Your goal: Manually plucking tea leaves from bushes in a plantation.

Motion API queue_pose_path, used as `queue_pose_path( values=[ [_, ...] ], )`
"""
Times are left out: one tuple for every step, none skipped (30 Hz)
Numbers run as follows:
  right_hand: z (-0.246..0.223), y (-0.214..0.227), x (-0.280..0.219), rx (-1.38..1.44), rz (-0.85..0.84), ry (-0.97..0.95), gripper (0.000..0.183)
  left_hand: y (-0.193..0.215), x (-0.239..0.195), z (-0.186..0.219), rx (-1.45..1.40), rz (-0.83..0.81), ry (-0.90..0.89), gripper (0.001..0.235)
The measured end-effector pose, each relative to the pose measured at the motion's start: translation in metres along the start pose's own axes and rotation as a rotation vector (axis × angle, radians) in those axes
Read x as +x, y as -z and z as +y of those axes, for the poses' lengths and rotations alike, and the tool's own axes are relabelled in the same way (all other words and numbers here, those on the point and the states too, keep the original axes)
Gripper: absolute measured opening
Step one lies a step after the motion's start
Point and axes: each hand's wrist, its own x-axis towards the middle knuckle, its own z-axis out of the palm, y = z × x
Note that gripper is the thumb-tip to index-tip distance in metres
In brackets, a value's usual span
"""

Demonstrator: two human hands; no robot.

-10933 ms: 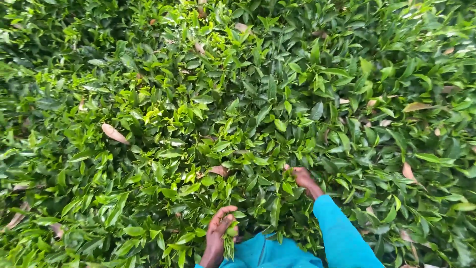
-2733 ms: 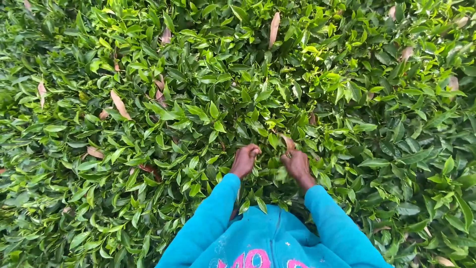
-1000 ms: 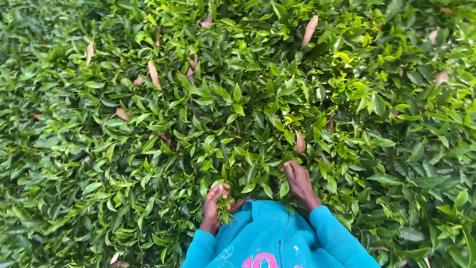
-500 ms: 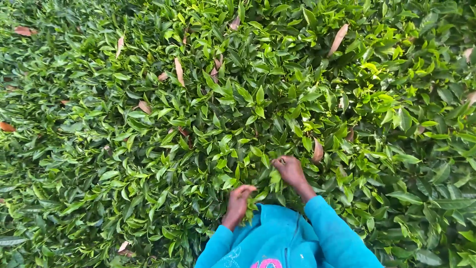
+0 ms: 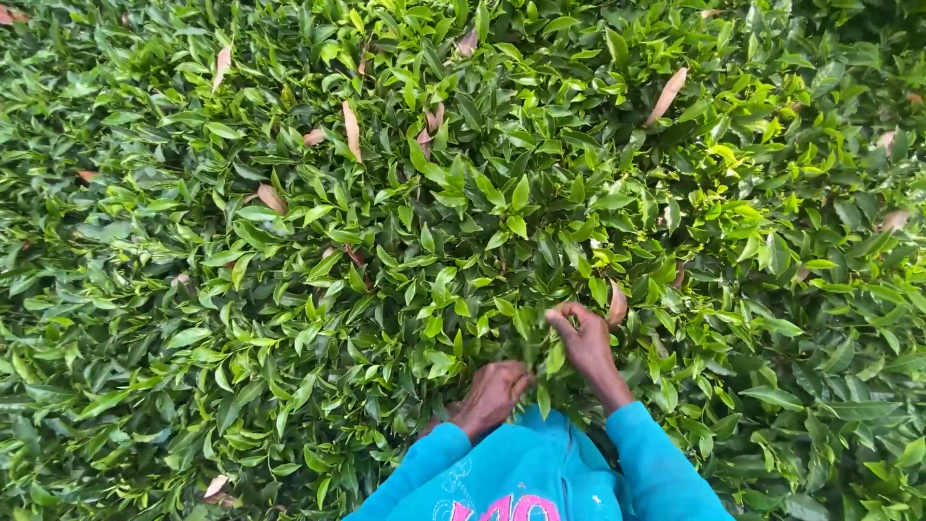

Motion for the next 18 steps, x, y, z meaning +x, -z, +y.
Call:
queue_pose_path(
  values=[
    [-0.024,-0.005,0.002,-0.061,-0.049,-0.048,0.026,0.018,-0.009,0.018,-0.018,-0.068,-0.062,0.022],
    [-0.047,-0.009,0.004,-0.125,-0.104,-0.092,0.037,0.034,-0.018,0.036,-0.039,-0.130,-0.122,0.023],
    [-0.038,-0.023,0.015,-0.131,-0.115,-0.090,0.037,0.039,-0.033,0.037,-0.044,-0.121,-0.115,0.023],
    [-0.031,-0.038,0.029,-0.259,-0.156,-0.105,0.027,0.047,-0.042,0.038,-0.059,0.022,-0.256,0.025],
    [-0.025,-0.052,0.044,-0.386,-0.195,-0.119,0.024,0.055,-0.051,0.039,-0.074,0.166,-0.397,0.028],
    [-0.028,-0.061,0.048,-0.385,-0.202,-0.122,0.024,0.064,-0.053,0.040,-0.073,0.165,-0.389,0.028],
    [-0.030,-0.070,0.050,-0.436,-0.226,-0.200,0.028,0.073,-0.056,0.040,-0.143,0.199,-0.321,0.034],
    [-0.031,-0.076,0.053,-0.505,-0.257,-0.275,0.053,0.075,-0.060,0.043,-0.227,0.244,-0.245,0.041],
    [-0.023,-0.078,0.040,-0.522,-0.272,-0.277,0.053,0.075,-0.077,0.036,-0.239,0.255,-0.230,0.041],
    [-0.023,-0.080,0.042,-0.514,-0.289,-0.312,0.035,0.082,-0.079,0.027,-0.414,0.290,-0.058,0.044],
    [-0.023,-0.081,0.044,-0.505,-0.306,-0.348,0.021,0.088,-0.081,0.018,-0.589,0.321,0.115,0.047],
    [-0.013,-0.079,0.045,-0.517,-0.310,-0.347,0.021,0.108,-0.084,0.032,-0.598,0.328,0.119,0.047],
    [-0.002,-0.076,0.047,-0.604,-0.207,0.025,0.018,0.128,-0.087,0.046,-0.830,0.286,0.107,0.048],
    [0.008,-0.081,0.046,-0.663,-0.103,0.394,0.016,0.155,-0.093,0.056,-1.053,0.244,0.101,0.052],
    [0.011,-0.084,0.028,-0.663,-0.117,0.394,0.016,0.147,-0.105,0.033,-1.054,0.254,0.111,0.052],
    [0.008,-0.088,0.026,-0.572,-0.090,0.362,0.017,0.140,-0.105,0.008,-1.188,0.225,0.167,0.041],
    [0.006,-0.090,0.023,-0.481,-0.066,0.329,0.019,0.132,-0.104,-0.016,-1.321,0.191,0.219,0.035],
    [0.004,-0.095,0.025,-0.484,-0.083,0.323,0.019,0.135,-0.107,-0.020,-1.327,0.202,0.234,0.035]
  ],
)
